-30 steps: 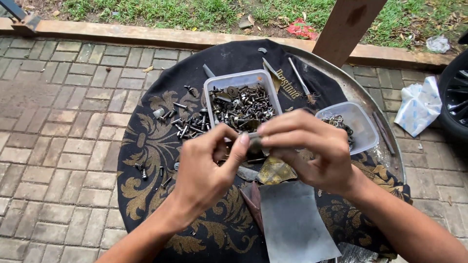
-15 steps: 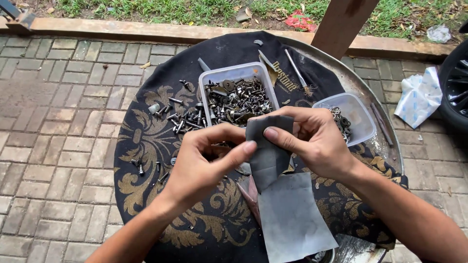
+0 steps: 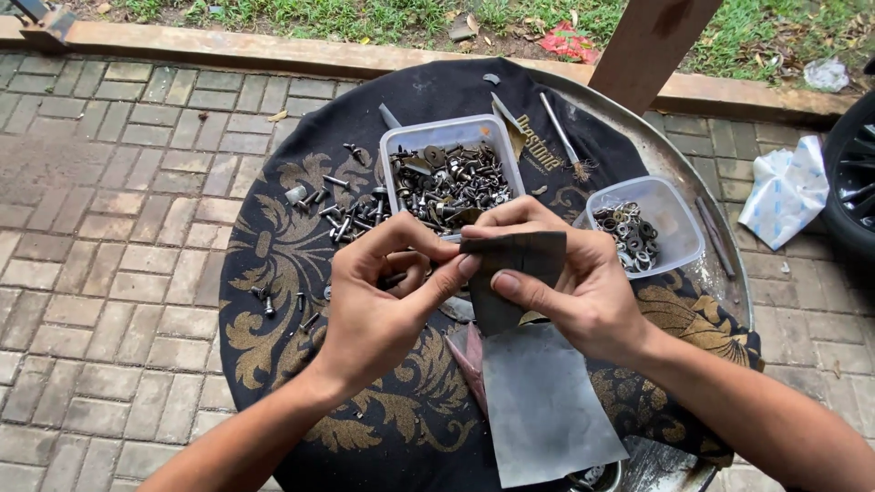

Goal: Sanding individual metal screws using a small piece of sandpaper to clean them.

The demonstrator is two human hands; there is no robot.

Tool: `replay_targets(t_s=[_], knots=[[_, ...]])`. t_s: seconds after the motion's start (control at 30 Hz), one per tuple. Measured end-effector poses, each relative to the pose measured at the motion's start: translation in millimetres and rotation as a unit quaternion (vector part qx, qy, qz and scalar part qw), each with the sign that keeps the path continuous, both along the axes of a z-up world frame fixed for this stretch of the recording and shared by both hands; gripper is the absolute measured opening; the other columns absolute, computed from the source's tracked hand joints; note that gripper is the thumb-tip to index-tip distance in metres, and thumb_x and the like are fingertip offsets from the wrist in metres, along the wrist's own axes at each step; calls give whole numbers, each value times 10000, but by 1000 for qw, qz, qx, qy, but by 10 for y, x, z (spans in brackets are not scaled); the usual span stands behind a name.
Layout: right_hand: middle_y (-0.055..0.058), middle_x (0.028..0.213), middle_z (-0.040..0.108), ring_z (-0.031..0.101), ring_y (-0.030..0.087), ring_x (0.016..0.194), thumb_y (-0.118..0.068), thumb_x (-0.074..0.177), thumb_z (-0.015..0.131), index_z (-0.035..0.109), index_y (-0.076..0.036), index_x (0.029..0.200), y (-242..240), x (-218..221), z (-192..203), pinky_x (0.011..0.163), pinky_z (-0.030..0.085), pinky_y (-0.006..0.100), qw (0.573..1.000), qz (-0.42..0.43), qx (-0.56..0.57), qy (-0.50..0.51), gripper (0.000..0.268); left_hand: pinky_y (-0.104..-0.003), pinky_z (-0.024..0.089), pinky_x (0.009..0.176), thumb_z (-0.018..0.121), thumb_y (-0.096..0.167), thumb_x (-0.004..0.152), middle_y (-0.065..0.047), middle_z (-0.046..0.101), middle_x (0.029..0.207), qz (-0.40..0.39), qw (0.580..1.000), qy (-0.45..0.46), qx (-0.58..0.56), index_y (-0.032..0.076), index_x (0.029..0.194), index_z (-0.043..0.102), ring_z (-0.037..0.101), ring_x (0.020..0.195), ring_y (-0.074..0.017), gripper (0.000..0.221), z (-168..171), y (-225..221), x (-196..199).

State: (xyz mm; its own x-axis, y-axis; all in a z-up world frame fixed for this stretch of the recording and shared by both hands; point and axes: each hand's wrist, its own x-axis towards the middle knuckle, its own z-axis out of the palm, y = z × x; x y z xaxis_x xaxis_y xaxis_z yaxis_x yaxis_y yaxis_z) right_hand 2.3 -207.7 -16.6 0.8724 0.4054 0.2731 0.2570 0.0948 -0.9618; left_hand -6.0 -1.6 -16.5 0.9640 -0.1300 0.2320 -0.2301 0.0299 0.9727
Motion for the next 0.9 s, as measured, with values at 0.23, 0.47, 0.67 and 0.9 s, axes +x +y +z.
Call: replay_targets(t_s=[0.23,0.47,0.67,0.9], knots=[[79,986,785,717,134,867,-155,922,716,764,-40,1107,114,64,-144,759,645,254,986,-149,-61,38,223,-224,314,482,694,286,927,52,645,800,-14,986,35,164,166,934,655,340,553,-46,126,97,36,101],[34,860,723,679,111,776,-143,948,722,725,-21,995,58,245,-108,664,609,227,970,-210,-126,-7,131,-339,474,1008,376,-19,821,-119,580,1271,-159,962,75,208,76,1263,520,550,1153,-199,475,-82,127,172],[95,1014,776,736,174,862,-85,931,708,746,-48,1113,36,294,-2,743,601,258,940,-140,-230,-210,190,-379,535,958,452,-190,760,-114,559,1288,-271,897,27,349,89,1268,603,630,1110,-288,599,-198,118,118],[99,1003,752,731,193,860,-40,927,712,739,-45,1121,-10,271,36,765,600,278,919,-99,-228,-306,196,-316,571,748,884,200,775,-60,775,941,-178,903,-31,389,106,981,796,732,840,-198,243,-193,53,169]])
